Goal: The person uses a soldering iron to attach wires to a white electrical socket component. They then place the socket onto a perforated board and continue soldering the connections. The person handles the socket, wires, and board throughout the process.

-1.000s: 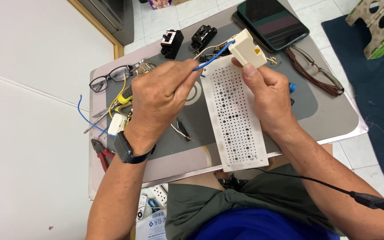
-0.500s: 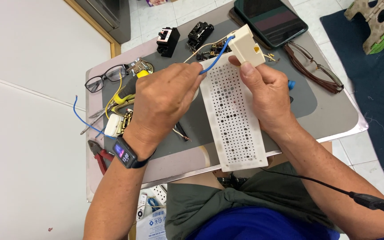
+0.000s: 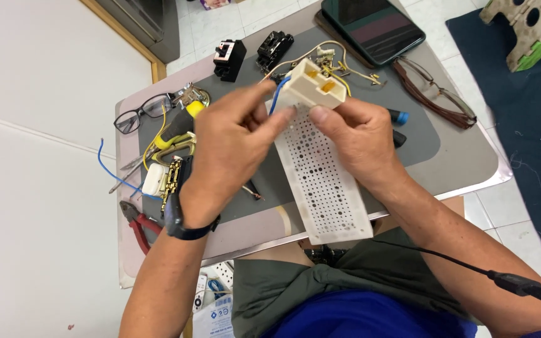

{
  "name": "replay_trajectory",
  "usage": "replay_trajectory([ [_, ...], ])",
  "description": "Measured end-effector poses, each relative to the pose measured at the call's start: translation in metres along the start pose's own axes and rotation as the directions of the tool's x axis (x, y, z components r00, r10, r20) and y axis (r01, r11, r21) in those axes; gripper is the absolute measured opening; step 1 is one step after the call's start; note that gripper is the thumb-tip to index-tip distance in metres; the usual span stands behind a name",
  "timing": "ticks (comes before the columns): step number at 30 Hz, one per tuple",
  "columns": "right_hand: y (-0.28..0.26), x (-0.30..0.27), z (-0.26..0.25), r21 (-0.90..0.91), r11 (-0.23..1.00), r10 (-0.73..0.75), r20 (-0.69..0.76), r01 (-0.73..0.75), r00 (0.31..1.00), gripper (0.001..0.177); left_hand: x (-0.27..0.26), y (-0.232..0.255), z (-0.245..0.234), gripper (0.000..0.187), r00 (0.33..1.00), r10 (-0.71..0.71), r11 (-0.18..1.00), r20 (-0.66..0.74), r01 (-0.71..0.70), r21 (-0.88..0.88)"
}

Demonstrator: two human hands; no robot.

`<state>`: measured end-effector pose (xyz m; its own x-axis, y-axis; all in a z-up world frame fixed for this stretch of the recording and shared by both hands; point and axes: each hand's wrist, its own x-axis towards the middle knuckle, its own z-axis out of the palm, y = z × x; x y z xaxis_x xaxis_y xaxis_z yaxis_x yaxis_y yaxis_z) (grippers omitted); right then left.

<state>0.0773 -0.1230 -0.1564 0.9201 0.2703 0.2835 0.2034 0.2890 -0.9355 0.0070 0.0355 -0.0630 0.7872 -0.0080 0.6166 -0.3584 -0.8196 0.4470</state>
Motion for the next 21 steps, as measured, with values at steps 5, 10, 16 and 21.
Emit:
replay_trajectory([
  [5, -0.009, 0.000, 0.004, 0.060, 0.998, 0.012, 0.055, -0.015, 0.998, 0.028, -0.003, -0.004, -0.006, 0.005, 1.000, -0.018, 1.000, 0.005, 0.018, -0.011],
  [10, -0.026, -0.001, 0.015, 0.159, 0.986, 0.041, 0.047, -0.048, 0.998, 0.034, -0.013, -0.023, 0.003, 0.004, 0.991, -0.104, 0.993, 0.082, 0.108, -0.046],
  [16, -0.022, 0.003, 0.009, -0.065, 0.992, 0.117, 0.210, -0.106, 0.971, 0.035, 0.001, 0.012, -0.043, 0.074, 0.882, -0.303, 0.953, 0.361, 0.277, 0.124],
  [21, -0.030, 0.001, 0.009, -0.002, 0.993, 0.114, 0.362, -0.121, 0.925, 0.057, -0.017, -0.010, -0.019, 0.037, 0.956, 0.012, 0.991, 0.293, -0.050, 0.123],
])
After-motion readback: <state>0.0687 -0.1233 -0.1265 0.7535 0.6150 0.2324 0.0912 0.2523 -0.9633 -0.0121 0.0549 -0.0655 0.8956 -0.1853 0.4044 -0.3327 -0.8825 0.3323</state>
